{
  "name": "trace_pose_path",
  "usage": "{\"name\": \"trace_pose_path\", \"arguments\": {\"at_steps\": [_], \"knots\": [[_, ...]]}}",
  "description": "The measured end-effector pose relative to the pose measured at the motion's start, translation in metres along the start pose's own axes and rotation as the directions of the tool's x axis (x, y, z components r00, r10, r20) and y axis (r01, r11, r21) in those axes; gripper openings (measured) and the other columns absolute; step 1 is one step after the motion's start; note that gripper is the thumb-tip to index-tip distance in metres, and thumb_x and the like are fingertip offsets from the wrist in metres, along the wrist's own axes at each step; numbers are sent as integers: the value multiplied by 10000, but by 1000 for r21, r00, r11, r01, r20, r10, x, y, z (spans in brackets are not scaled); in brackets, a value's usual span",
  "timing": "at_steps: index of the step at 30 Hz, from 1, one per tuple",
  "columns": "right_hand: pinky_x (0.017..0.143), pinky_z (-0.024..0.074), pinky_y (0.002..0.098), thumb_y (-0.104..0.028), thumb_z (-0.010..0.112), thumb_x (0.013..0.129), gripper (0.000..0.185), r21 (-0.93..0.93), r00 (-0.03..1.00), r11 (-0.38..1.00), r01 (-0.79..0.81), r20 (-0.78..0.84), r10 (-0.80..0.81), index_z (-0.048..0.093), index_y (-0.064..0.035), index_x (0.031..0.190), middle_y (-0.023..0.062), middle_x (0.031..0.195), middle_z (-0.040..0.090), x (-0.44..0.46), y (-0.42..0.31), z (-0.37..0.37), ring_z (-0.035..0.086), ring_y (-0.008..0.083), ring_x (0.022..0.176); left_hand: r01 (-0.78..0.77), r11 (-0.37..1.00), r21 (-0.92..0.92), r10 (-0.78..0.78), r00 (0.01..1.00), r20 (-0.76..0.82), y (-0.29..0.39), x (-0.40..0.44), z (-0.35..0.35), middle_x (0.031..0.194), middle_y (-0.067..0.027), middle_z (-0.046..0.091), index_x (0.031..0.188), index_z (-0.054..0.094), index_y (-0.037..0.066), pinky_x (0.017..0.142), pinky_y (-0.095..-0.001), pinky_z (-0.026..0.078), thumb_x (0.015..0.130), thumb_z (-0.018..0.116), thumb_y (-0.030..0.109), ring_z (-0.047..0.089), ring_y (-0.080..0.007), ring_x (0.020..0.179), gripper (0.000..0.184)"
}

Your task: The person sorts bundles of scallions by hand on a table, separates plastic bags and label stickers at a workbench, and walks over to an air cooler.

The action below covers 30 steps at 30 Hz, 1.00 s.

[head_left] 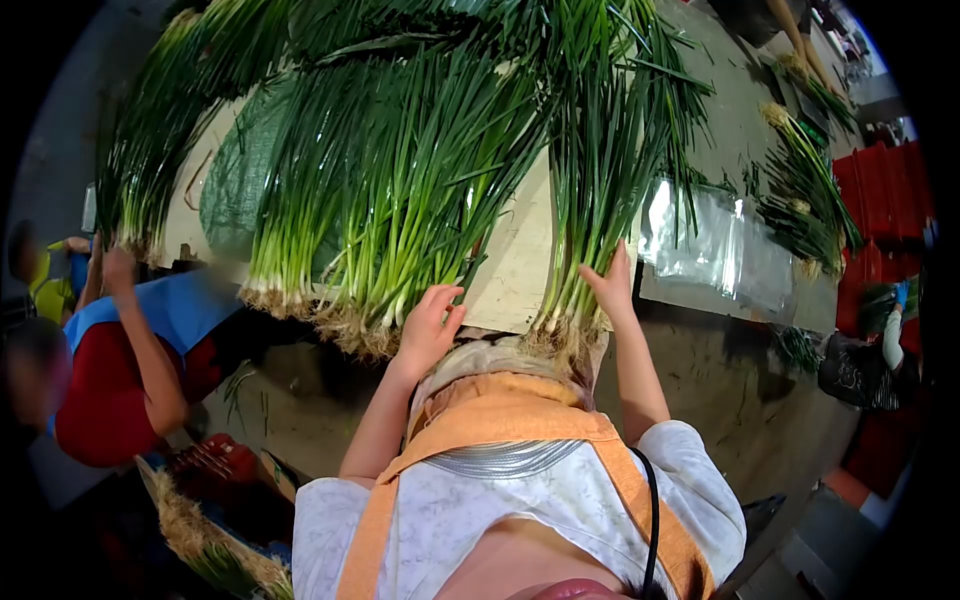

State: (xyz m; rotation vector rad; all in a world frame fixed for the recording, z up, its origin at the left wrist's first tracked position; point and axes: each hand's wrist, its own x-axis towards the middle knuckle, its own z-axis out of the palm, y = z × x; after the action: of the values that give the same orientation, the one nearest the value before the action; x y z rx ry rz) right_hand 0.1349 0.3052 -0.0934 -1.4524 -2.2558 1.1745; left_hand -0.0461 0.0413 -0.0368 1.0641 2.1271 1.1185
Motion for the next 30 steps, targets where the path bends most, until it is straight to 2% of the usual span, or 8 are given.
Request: {"name": "trace_pose_path", "arguments": {"at_steps": [1,4,10,14,17,19,25,30], "knots": [[1005,295,423,-237,714,723,844,-343,995,938,46,-63,-71,211,16,1352,218,1315,350,-5,3,5,354,336,1210,7,1000,0,-7,1000,-7,-3,-1,0,1062,-129,537,1078,525,21,694,-326,469,860,547,153,595,-235,792,256],[1045,222,425,-270,724,710,927,-413,983,900,141,-50,-177,151,0,1387,224,1390,217,-8,23,17,218,358,1282,21,1000,-6,-21,1000,-21,-10,-4,0,1062,-130,537,1081,526,25,690,-325,470,863,545,159,593,-238,806,256],[1054,207,408,-288,670,767,819,-162,947,965,207,-214,-239,195,-34,1384,187,1413,190,-11,35,6,195,341,1298,129,990,-48,-131,990,-53,-16,-7,-11,1050,-130,535,1091,525,19,712,-327,462,870,540,165,578,-246,825,265],[1033,246,398,-326,589,835,719,180,958,981,71,-285,-17,227,-17,1374,214,1384,271,7,82,13,249,336,1287,131,991,-41,-135,982,-128,-39,-9,-21,1007,-105,534,1082,529,27,684,-289,447,863,552,154,549,-189,763,254],[1033,247,372,-331,554,858,744,162,998,985,-62,41,56,160,-6,1400,236,1372,304,0,47,2,285,345,1275,153,982,-109,-170,969,-177,-52,-9,-29,971,-80,529,1069,532,23,673,-272,433,866,556,151,527,-156,743,241],[1039,241,364,-336,532,869,752,-42,990,996,77,121,-72,140,38,1390,255,1361,322,2,52,6,306,345,1269,211,966,-148,-239,949,-208,-58,-11,-40,970,-73,526,1064,534,21,680,-275,433,872,552,154,528,-153,747,234],[1038,204,427,-323,546,862,544,-97,935,980,172,-297,-193,388,-5,1274,190,1345,317,2,43,3,260,339,1256,363,929,67,-316,876,-364,-93,-17,-59,1003,-102,522,1089,524,19,742,-328,435,855,568,180,516,-223,893,287],[1029,231,420,-263,576,836,500,-142,882,901,410,-191,-432,412,-16,1238,169,1311,355,-2,-17,17,301,325,1229,309,877,369,-159,910,-383,-108,-5,-43,1102,-121,527,1123,518,37,842,-392,417,827,575,189,505,-288,1026,338]]}}
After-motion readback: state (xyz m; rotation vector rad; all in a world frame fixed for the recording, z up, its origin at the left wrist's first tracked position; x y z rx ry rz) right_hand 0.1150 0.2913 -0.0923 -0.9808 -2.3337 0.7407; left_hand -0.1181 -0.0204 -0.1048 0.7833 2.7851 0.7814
